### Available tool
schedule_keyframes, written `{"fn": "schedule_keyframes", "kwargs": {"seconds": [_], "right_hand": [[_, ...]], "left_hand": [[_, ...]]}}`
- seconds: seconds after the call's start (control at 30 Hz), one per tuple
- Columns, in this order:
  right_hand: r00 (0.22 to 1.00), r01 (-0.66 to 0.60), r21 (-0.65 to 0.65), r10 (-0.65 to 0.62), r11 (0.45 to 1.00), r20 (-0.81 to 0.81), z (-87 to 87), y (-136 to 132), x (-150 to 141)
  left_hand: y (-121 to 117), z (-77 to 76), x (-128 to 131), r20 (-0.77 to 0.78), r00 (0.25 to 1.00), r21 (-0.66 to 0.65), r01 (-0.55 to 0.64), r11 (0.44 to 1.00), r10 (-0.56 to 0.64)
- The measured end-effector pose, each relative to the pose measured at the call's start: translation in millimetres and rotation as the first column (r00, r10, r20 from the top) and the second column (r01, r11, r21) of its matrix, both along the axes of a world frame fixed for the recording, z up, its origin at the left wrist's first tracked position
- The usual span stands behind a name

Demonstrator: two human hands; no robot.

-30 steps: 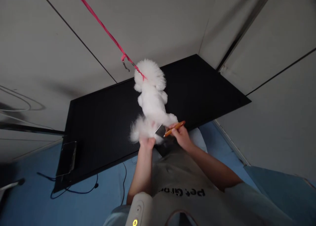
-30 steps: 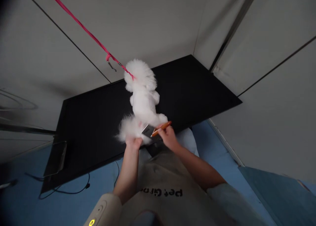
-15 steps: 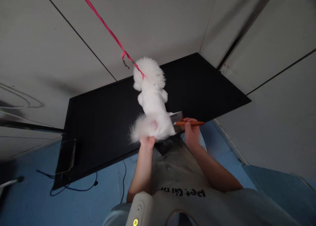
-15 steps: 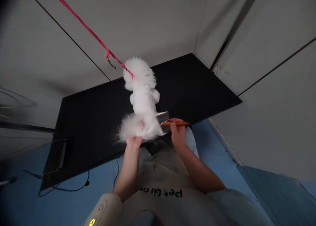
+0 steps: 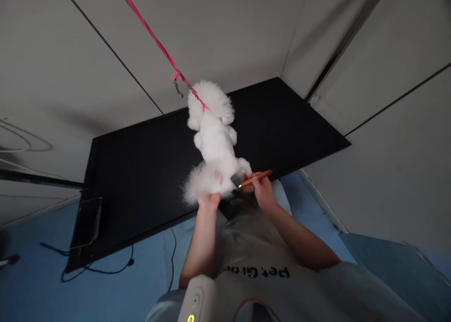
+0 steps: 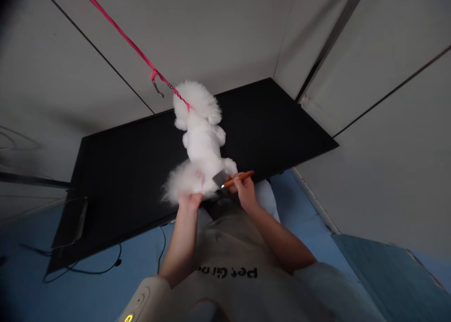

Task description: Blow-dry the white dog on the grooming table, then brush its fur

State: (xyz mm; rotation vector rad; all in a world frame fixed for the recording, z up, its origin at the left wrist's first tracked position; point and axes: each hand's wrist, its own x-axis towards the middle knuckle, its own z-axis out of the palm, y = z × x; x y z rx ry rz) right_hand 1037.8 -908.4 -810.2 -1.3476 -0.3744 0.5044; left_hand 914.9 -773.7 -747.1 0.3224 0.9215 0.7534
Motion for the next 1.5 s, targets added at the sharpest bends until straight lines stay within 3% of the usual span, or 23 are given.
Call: {"fn": "schedule_keyframes", "kwargs": {"seconds": [0.1, 0.13, 0.27, 0.43, 0.57, 0.6, 0.73, 0.9, 1.03, 1.07, 1.17, 1.2, 1.23, 1.33, 1.37, 1.4, 1.5], "right_hand": [[0.979, 0.205, 0.047, -0.206, 0.978, 0.013, -1.7, -5.8, 9.8], [0.982, 0.184, 0.058, -0.186, 0.981, 0.019, -1.6, -7.3, 8.1], [0.995, -0.099, 0.021, 0.099, 0.995, 0.011, -2.5, -4.6, -7.0], [0.99, 0.139, 0.057, -0.137, 0.989, -0.03, -1.9, 3.2, -2.0], [0.998, -0.067, 0.049, 0.068, 0.997, -0.007, -0.1, 0.8, -2.2], [0.998, -0.06, 0.036, 0.061, 0.998, -0.01, 0.2, 0.1, -1.2], [0.987, 0.16, 0.039, -0.16, 0.986, -0.006, 2.8, -4.3, 4.4], [0.986, -0.167, 0.028, 0.167, 0.986, 0.008, 6.5, -5.5, -4.2], [0.996, 0.093, 0.055, -0.093, 0.994, 0.002, 13.3, -0.2, -1.8], [0.997, 0.07, 0.08, -0.072, 0.994, 0.029, 16.1, 0.4, -1.4], [0.972, -0.217, 0.091, 0.207, 0.972, 0.107, 26.3, 1.5, 0.6], [0.965, -0.247, 0.084, 0.237, 0.965, 0.113, 30.3, 2.1, 3.3], [0.973, -0.212, 0.086, 0.203, 0.973, 0.108, 34.5, 2.7, 7.2], [0.983, 0.108, 0.167, -0.13, 0.98, 0.128, 47.0, 2.1, 17.9], [0.974, 0.125, 0.193, -0.158, 0.973, 0.162, 50.4, 0.9, 18.2], [0.971, 0.075, 0.201, -0.117, 0.977, 0.207, 53.2, -0.6, 16.6], [0.932, -0.261, 0.093, 0.226, 0.961, 0.282, 57.8, -3.6, 8.1]], "left_hand": [[-3.9, 6.3, 2.1, 0.02, 0.984, -0.077, -0.173, 0.982, 0.175], [-5.0, 8.0, 3.2, 0.025, 0.985, -0.081, -0.171, 0.982, 0.174], [-7.3, 8.5, 5.8, 0.039, 0.987, -0.039, -0.152, 0.988, 0.153], [-6.5, -2.5, 1.8, 0.036, 0.989, -0.039, -0.141, 0.989, 0.142], [-2.9, -8.9, -0.4, 0.018, 0.99, -0.035, -0.137, 0.99, 0.137], [-2.2, -8.8, -0.6, 0.021, 0.99, -0.03, -0.136, 0.99, 0.137], [-3.6, -2.7, -1.0, -0.002, 0.987, -0.061, -0.16, 0.985, 0.16], [-9.9, 4.6, -0.1, 0.014, 0.99, -0.046, -0.14, 0.989, 0.141], [-12.6, 2.9, -1.4, -0.033, 0.997, -0.04, -0.076, 0.996, 0.075], [-13.0, 2.3, -1.7, -0.037, 0.998, -0.046, -0.046, 0.998, 0.044], [-14.3, 1.4, -1.0, -0.028, 0.995, -0.039, 0.094, 0.995, -0.095], [-14.8, 1.5, -0.3, -0.032, 0.991, -0.029, 0.129, 0.991, -0.13], [-15.3, 1.7, 0.4, -0.042, 0.988, -0.02, 0.149, 0.989, -0.15], [-17.3, 2.2, 1.8, -0.064, 0.985, -0.015, 0.162, 0.987, -0.162], [-17.9, 2.1, 1.8, -0.059, 0.982, -0.021, 0.177, 0.984, -0.178], [-18.6, 1.7, 1.4, -0.055, 0.977, -0.029, 0.203, 0.979, -0.204], [-19.3, -0.3, -0.9, -0.021, 0.955, -0.039, 0.295, 0.955, -0.296]]}}
